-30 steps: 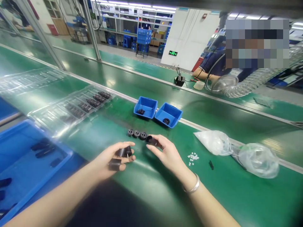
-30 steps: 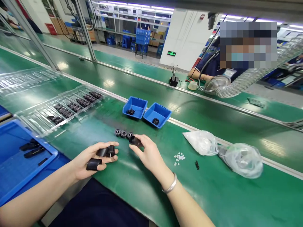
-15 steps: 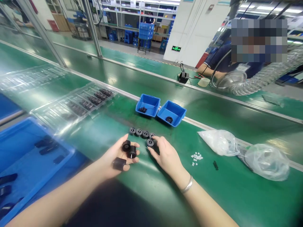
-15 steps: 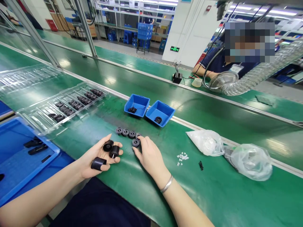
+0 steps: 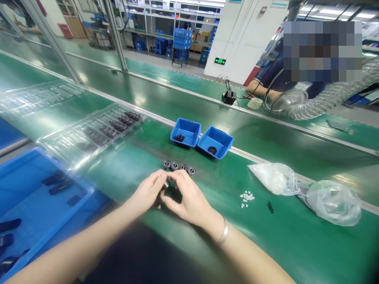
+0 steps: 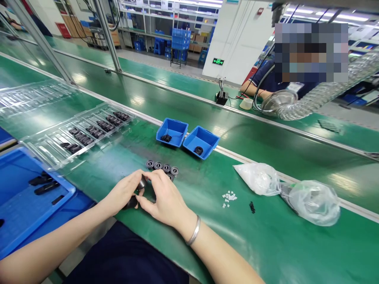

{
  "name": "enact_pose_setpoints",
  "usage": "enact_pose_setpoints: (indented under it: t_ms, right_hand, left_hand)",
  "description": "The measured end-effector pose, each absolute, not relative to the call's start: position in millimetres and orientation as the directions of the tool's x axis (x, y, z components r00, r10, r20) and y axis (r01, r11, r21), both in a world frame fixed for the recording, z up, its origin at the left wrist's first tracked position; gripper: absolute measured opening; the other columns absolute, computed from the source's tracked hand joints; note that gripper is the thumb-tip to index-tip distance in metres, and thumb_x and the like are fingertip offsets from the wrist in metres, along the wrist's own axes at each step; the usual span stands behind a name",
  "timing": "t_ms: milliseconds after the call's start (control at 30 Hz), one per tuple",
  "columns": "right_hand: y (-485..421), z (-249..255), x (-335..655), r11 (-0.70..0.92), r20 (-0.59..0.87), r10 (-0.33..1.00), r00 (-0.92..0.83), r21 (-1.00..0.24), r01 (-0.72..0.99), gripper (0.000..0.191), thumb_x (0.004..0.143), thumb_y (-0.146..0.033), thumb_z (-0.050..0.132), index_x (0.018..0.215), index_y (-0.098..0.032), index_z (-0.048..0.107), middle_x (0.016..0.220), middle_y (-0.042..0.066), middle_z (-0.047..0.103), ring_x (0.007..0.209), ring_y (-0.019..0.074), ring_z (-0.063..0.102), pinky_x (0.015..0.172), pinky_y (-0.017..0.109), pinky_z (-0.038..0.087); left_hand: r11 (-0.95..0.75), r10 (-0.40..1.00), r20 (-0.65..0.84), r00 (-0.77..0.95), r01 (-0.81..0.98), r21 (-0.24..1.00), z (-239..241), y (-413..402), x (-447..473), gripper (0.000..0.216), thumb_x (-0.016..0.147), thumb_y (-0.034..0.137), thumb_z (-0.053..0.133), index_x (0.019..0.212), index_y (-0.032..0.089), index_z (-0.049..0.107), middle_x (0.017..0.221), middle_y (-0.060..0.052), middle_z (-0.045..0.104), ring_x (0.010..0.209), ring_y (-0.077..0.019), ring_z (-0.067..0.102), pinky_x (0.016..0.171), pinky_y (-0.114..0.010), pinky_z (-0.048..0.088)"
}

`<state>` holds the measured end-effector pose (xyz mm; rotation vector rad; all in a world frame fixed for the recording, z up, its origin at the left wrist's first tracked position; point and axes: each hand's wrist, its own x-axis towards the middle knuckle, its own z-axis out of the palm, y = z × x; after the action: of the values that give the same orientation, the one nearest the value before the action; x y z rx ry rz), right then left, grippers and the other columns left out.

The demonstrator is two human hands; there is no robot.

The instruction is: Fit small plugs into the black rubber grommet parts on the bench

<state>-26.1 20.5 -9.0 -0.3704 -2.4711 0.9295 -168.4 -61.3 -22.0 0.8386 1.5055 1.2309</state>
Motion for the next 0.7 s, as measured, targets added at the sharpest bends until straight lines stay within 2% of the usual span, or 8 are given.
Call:
enact_pose_setpoints:
  t_ms: [133, 233, 300, 367, 467, 567, 633, 700]
  right_hand:
    - [18, -13, -31, 0.769, 0.344, 0.447, -0.825, -0.619, 0.159, 0.039, 0.085, -0.017, 0.054, 0.123, -0.019, 0.048, 0.102, 0.009, 0.056, 0.094, 0.0223, 0.053, 0.083, 0.038, 0.048]
    - [24, -14, -30, 0.814, 0.376, 0.452, -0.809, -0.545, 0.201, 0.028, 0.089, -0.02, 0.052, 0.117, -0.02, 0.052, 0.103, 0.009, 0.059, 0.095, 0.0221, 0.054, 0.087, 0.039, 0.046]
    - [31, -16, -27, 0.834, 0.408, 0.472, -0.781, -0.494, 0.246, 0.026, 0.091, -0.022, 0.051, 0.117, -0.021, 0.053, 0.105, 0.009, 0.061, 0.097, 0.023, 0.054, 0.088, 0.041, 0.044]
    - [37, -20, -23, 0.841, 0.425, 0.491, -0.761, -0.46, 0.285, 0.026, 0.092, -0.023, 0.051, 0.118, -0.021, 0.053, 0.107, 0.01, 0.063, 0.1, 0.0249, 0.053, 0.088, 0.043, 0.041]
    - [41, -27, -19, 0.856, 0.405, 0.463, -0.788, -0.436, 0.278, 0.024, 0.092, -0.024, 0.053, 0.115, -0.021, 0.053, 0.102, 0.009, 0.064, 0.099, 0.0254, 0.052, 0.086, 0.043, 0.04]
    - [40, -33, -19, 0.881, 0.377, 0.395, -0.838, -0.415, 0.228, 0.021, 0.093, -0.024, 0.052, 0.113, -0.018, 0.053, 0.105, 0.01, 0.062, 0.099, 0.0231, 0.052, 0.087, 0.04, 0.041]
    - [39, -35, -19, 0.901, 0.369, 0.353, -0.859, -0.381, 0.207, 0.022, 0.093, -0.023, 0.05, 0.113, -0.015, 0.052, 0.11, 0.012, 0.059, 0.102, 0.0228, 0.051, 0.089, 0.039, 0.04]
    - [39, -36, -20, 0.918, 0.358, 0.332, -0.873, -0.334, 0.212, 0.021, 0.094, -0.023, 0.048, 0.113, -0.015, 0.053, 0.11, 0.012, 0.059, 0.103, 0.0236, 0.05, 0.089, 0.041, 0.039]
  left_hand:
    - [0.206, 0.936, -0.159, -0.313, 0.124, 0.971, -24, -60, -166, 0.032, 0.081, 0.05, 0.06, 0.092, 0.02, 0.065, 0.089, -0.003, 0.055, 0.049, -0.0097, 0.052, 0.036, -0.02, 0.042]
    - [0.25, 0.928, -0.231, -0.293, 0.028, 0.968, -25, -59, -169, 0.032, 0.085, 0.05, 0.054, 0.093, 0.021, 0.064, 0.076, -0.001, 0.053, 0.046, -0.0107, 0.051, 0.033, -0.019, 0.041]
    - [0.295, 0.92, -0.311, -0.24, -0.099, 0.95, -25, -60, -175, 0.03, 0.088, 0.048, 0.049, 0.1, 0.023, 0.059, 0.068, 0.002, 0.05, 0.044, -0.0114, 0.05, 0.032, -0.02, 0.043]
    - [0.31, 0.92, -0.334, -0.208, -0.141, 0.94, -26, -61, -182, 0.03, 0.087, 0.042, 0.052, 0.111, 0.025, 0.051, 0.068, 0.003, 0.051, 0.047, -0.0129, 0.053, 0.032, -0.021, 0.045]
    - [0.277, 0.929, -0.272, -0.253, -0.016, 0.961, -27, -66, -190, 0.046, 0.082, 0.035, 0.061, 0.122, 0.025, 0.04, 0.072, 0.002, 0.054, 0.059, -0.0167, 0.059, 0.033, -0.02, 0.047]
    - [0.25, 0.938, -0.209, -0.276, 0.123, 0.96, -24, -71, -195, 0.047, 0.08, 0.034, 0.063, 0.12, 0.024, 0.041, 0.075, 0.0, 0.055, 0.072, -0.0207, 0.061, 0.034, -0.019, 0.046]
    - [0.253, 0.944, -0.192, -0.268, 0.218, 0.942, -20, -73, -197, 0.04, 0.08, 0.035, 0.063, 0.115, 0.023, 0.049, 0.079, -0.002, 0.057, 0.066, -0.0191, 0.061, 0.034, -0.019, 0.045]
    - [0.263, 0.944, -0.17, -0.283, 0.332, 0.906, -15, -72, -201, 0.034, 0.08, 0.037, 0.063, 0.11, 0.023, 0.057, 0.087, -0.004, 0.06, 0.052, -0.0136, 0.055, 0.035, -0.021, 0.043]
